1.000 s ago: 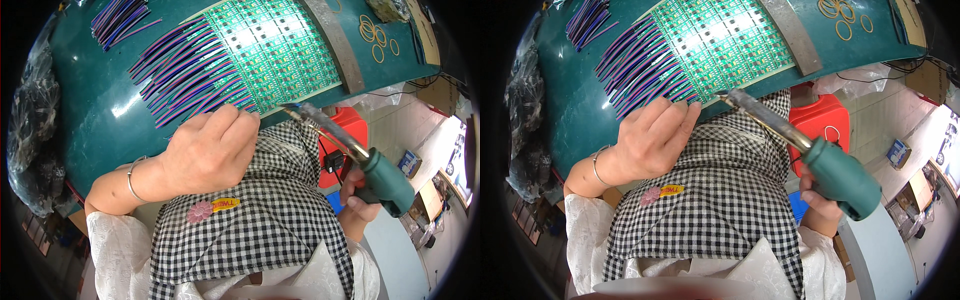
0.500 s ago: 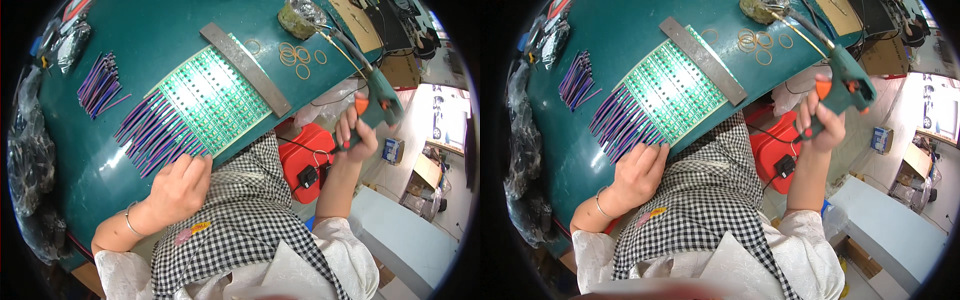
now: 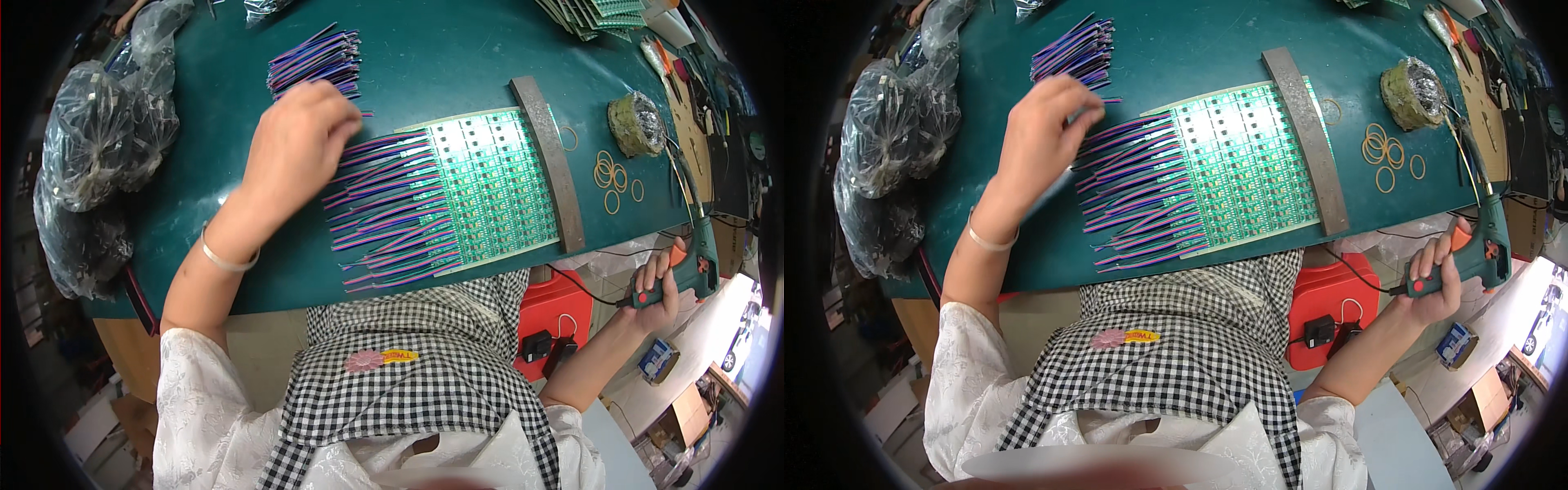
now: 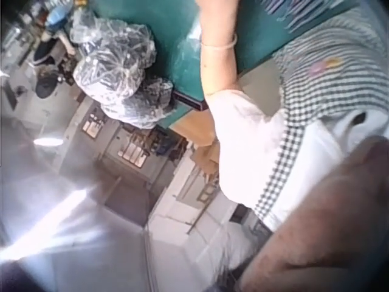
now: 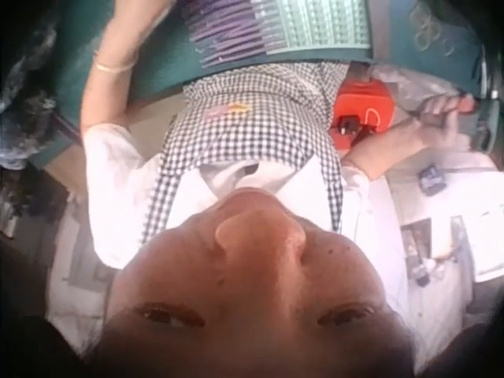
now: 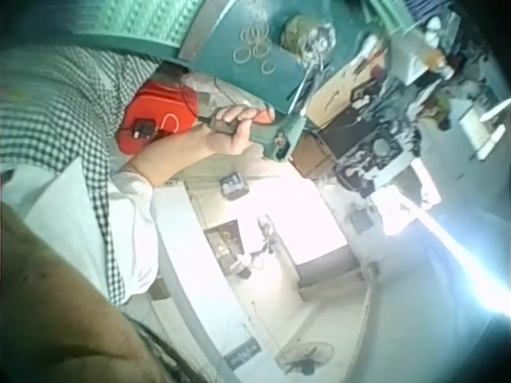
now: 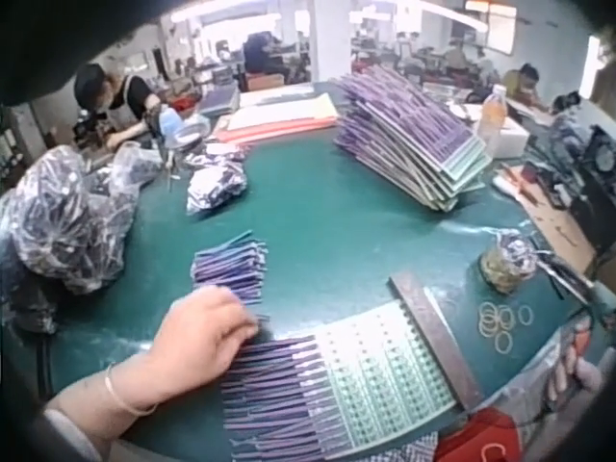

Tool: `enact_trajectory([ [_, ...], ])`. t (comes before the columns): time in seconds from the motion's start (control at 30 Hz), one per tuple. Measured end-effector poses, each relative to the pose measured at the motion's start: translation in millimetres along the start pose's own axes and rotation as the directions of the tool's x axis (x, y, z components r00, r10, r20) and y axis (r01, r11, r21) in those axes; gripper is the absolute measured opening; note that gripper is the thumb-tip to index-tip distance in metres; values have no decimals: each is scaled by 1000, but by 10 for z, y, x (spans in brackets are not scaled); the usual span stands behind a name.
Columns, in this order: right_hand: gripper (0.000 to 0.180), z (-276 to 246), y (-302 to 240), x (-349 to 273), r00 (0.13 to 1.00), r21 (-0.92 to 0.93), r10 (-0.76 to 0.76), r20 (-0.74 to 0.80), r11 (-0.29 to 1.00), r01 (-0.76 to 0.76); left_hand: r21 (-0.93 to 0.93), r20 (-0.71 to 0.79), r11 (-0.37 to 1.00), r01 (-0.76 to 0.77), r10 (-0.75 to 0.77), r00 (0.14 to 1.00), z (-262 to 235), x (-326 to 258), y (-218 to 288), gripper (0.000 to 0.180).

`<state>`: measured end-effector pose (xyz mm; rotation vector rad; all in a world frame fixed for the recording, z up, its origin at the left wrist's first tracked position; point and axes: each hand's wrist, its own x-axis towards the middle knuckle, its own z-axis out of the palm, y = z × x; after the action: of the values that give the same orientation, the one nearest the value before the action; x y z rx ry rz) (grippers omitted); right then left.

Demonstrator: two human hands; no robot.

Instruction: The person solders wires onto a grid of small LED circuit boards using a soldering iron.

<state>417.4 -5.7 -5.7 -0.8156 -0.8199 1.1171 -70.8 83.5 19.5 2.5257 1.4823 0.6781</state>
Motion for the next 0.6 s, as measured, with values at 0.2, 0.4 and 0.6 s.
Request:
enact_trajectory([
  [0.2,61,588,-219,-152,989,-431,-137,48,891,145,77,-22,994,76,-75,997,247,136,-295,16],
  [0.4,61,1144,-406,-343,975,-714,-204,93,668,208,-7,-51,1000,22,-23,998,145,260,-57,11],
  [0.6,66,1231,-203,-486,947,-407,211,243,908,-98,-365,17,931,-22,30,999,219,390,383,10],
])
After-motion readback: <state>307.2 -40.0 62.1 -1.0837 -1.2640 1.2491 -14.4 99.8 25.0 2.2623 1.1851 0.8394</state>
